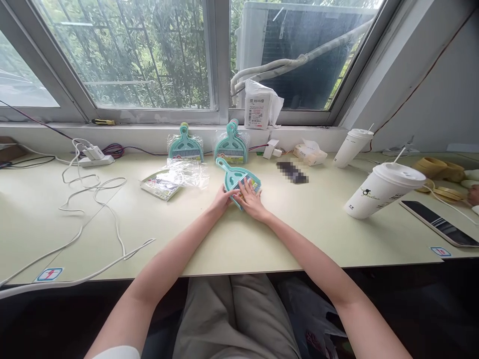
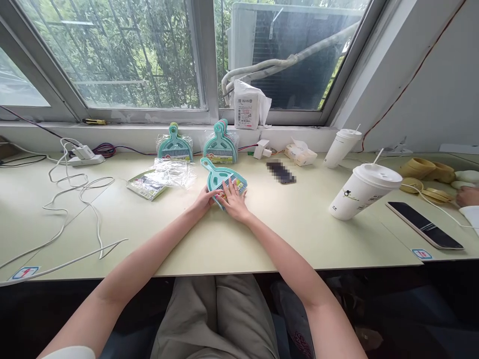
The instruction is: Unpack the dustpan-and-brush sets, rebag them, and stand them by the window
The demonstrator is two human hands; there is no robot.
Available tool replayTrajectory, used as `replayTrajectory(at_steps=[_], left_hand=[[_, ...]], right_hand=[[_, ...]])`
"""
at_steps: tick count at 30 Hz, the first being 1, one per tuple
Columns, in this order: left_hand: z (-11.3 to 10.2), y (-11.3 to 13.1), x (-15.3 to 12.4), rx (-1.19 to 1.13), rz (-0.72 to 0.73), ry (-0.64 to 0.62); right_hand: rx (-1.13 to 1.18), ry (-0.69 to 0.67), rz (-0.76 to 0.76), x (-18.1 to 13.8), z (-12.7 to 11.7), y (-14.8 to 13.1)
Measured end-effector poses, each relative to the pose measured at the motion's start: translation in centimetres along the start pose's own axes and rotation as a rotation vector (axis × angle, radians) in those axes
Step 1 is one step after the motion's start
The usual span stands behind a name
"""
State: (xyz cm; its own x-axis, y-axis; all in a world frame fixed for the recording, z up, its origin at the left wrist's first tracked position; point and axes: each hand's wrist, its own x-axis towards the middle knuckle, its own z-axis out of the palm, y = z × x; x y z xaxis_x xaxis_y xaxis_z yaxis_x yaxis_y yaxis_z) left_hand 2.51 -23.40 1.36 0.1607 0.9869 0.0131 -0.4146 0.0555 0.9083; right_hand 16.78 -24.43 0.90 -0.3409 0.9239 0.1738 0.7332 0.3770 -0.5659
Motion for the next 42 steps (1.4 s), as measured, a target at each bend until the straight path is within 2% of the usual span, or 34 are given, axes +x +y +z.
replayTrajectory(at_steps=[3, 5, 8, 10, 11, 15, 17, 18, 19, 22, 24, 25, 28, 31, 33, 36, 42], left_hand=[[-0.1, 0.0, 0.0, 0.003, -0.005, 0.020], [-0.1, 0.2, 0.0, -0.010, 0.011, 0.018], [0.1, 0.4, -0.2, -0.036, 0.038, 0.018], [0.2, 0.6, -0.4, -0.047, 0.045, 0.014], [0.3, 0.7, -0.5, -0.047, 0.049, 0.005], [0.5, 1.1, -0.7, 0.026, 0.056, -0.074], [0.2, 1.4, -0.4, 0.133, 0.070, -0.091], [-0.1, 1.7, -0.1, 0.213, 0.098, -0.048], [-0.7, 2.1, 0.2, 0.317, 0.149, 0.037], [-3.4, 3.3, 1.3, 0.735, 0.411, 0.410], [-5.8, 4.1, 1.7, 1.011, 0.510, 0.551], [-6.9, 4.4, 1.8, 1.110, 0.494, 0.580], [-8.9, 4.6, 1.9, 1.208, 0.333, 0.530], [-8.5, 4.1, 1.9, 1.092, 0.278, 0.448], [-7.5, 3.5, 1.8, 1.039, 0.306, 0.426], [-6.3, 2.9, 1.7, 1.132, 0.369, 0.388], [-6.7, 3.5, 1.6, 1.290, 0.489, 0.382]], right_hand=[[0.046, 0.006, -0.001, 0.0, -0.2, 0.0], [0.085, 0.072, 0.008, -0.1, -0.7, -0.2], [0.226, 0.366, 0.126, -0.4, -1.4, -0.4], [0.450, 0.498, 0.236, -0.5, -1.5, -0.3], [0.597, 0.477, 0.269, -0.6, -1.5, -0.1], [1.138, 0.182, 0.279, -0.4, -1.1, 0.6], [1.283, 0.191, 0.295, -0.3, -1.1, 0.9], [1.324, 0.221, 0.309, -0.2, -1.2, 1.0], [1.347, 0.250, 0.323, -0.2, -1.3, 1.1], [1.363, 0.327, 0.370, -0.3, -1.7, 1.7], [1.356, 0.371, 0.399, -0.3, -1.9, 2.1], [1.349, 0.383, 0.410, -0.3, -2.0, 2.3], [1.322, 0.372, 0.410, -0.2, -2.1, 2.7], [1.306, 0.321, 0.402, -0.2, -2.3, 2.5], [1.297, 0.270, 0.410, -0.3, -2.4, 2.2], [1.284, 0.207, 0.429, -0.4, -2.5, 1.7], [1.256, 0.208, 0.412, -0.7, -2.5, 1.5]])
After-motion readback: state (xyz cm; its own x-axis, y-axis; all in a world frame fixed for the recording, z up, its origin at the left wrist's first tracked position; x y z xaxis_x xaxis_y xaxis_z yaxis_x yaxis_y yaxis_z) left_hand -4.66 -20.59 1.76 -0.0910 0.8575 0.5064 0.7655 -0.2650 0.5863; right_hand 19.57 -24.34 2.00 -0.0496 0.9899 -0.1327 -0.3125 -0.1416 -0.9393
